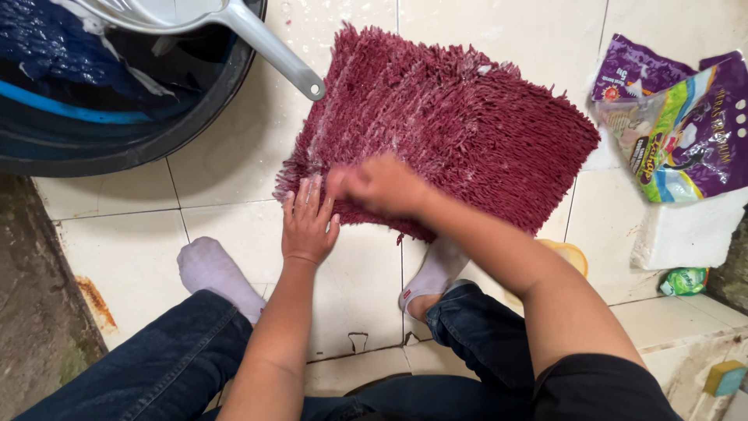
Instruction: The person scrubs a red rug with a bar of soap on a tiled floor. They use their hands to rub the soap into the rug, dipping their fingers into a bowl of water to create foam and moving the rug to reach different sections.
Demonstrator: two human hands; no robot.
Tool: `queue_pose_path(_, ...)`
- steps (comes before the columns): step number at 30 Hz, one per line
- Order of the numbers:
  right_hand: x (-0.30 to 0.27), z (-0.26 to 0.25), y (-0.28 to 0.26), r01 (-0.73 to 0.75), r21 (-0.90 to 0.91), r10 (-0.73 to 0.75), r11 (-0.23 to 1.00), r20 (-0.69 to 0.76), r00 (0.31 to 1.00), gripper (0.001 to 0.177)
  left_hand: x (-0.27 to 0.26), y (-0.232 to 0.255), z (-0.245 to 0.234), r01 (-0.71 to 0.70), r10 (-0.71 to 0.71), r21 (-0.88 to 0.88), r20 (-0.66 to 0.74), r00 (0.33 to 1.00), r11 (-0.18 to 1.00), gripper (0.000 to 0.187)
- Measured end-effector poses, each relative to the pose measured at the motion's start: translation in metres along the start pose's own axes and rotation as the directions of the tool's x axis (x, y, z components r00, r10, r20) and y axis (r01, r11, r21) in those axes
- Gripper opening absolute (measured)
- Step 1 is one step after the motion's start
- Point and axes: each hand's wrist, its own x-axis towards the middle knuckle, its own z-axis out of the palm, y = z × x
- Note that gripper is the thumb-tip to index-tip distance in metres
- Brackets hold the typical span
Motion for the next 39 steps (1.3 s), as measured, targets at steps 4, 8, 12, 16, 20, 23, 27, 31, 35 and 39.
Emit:
queue_pose_path(4, -0.002, -0.024, 0.107, -0.431, -0.29, 0.395, 0.855, -0.177, 0.902, 0.017, 0.001, 0.001, -0.002, -0.002, 0.002, 0.029, -0.006, 1.0, 1.0, 0.061)
queue_pose_path(8, 0.011, -0.033, 0.127, -0.625, -0.261, 0.537, 0.736, -0.339, 0.773, 0.021, 0.001, 0.001, -0.002, -0.008, 0.008, 0.024, -0.018, 1.0, 1.0, 0.062)
queue_pose_path(12, 0.042, -0.013, 0.045, -0.213, 0.012, 0.212, 0.977, -0.13, 0.969, 0.025, 0.001, 0.0, 0.0, -0.013, 0.013, 0.024, -0.013, 1.0, 1.0, 0.061)
queue_pose_path(16, 0.059, 0.004, 0.0, 0.018, 0.199, 0.002, 0.98, -0.096, 0.995, 0.02, 0.001, -0.001, 0.0, -0.006, 0.006, 0.019, 0.005, 1.0, 1.0, 0.059)
queue_pose_path(20, 0.079, -0.009, 0.075, -0.603, 0.386, 0.606, 0.698, 0.13, 0.785, 0.05, 0.0, 0.0, -0.003, -0.024, 0.025, 0.055, -0.025, 0.999, 0.998, 0.061)
queue_pose_path(23, 0.084, -0.037, 0.122, -0.738, 0.096, 0.733, 0.668, -0.252, 0.631, 0.059, 0.0, 0.001, -0.005, -0.026, 0.027, 0.034, -0.026, 0.999, 0.999, 0.061)
queue_pose_path(27, 0.089, -0.054, 0.085, -0.734, 0.522, 0.843, 0.434, 0.051, 0.535, 0.063, 0.003, -0.002, -0.005, -0.028, 0.029, 0.044, -0.028, 0.999, 0.999, 0.061)
queue_pose_path(31, 0.088, -0.024, 0.002, -0.38, 0.338, 0.384, 0.861, 0.058, 0.922, 0.055, 0.0, -0.001, -0.003, -0.024, 0.024, 0.037, -0.002, 1.0, 0.999, 0.06)
queue_pose_path(35, 0.089, -0.018, 0.0, -0.197, 0.452, 0.17, 0.87, 0.102, 0.98, 0.058, 0.0, -0.002, -0.003, -0.031, 0.032, 0.024, -0.04, 0.999, 0.999, 0.059)
queue_pose_path(39, 0.084, -0.036, 0.1, -0.801, 0.418, 0.864, 0.428, 0.069, 0.498, 0.066, 0.002, -0.002, -0.005, -0.03, 0.031, 0.029, -0.044, 0.999, 0.999, 0.06)
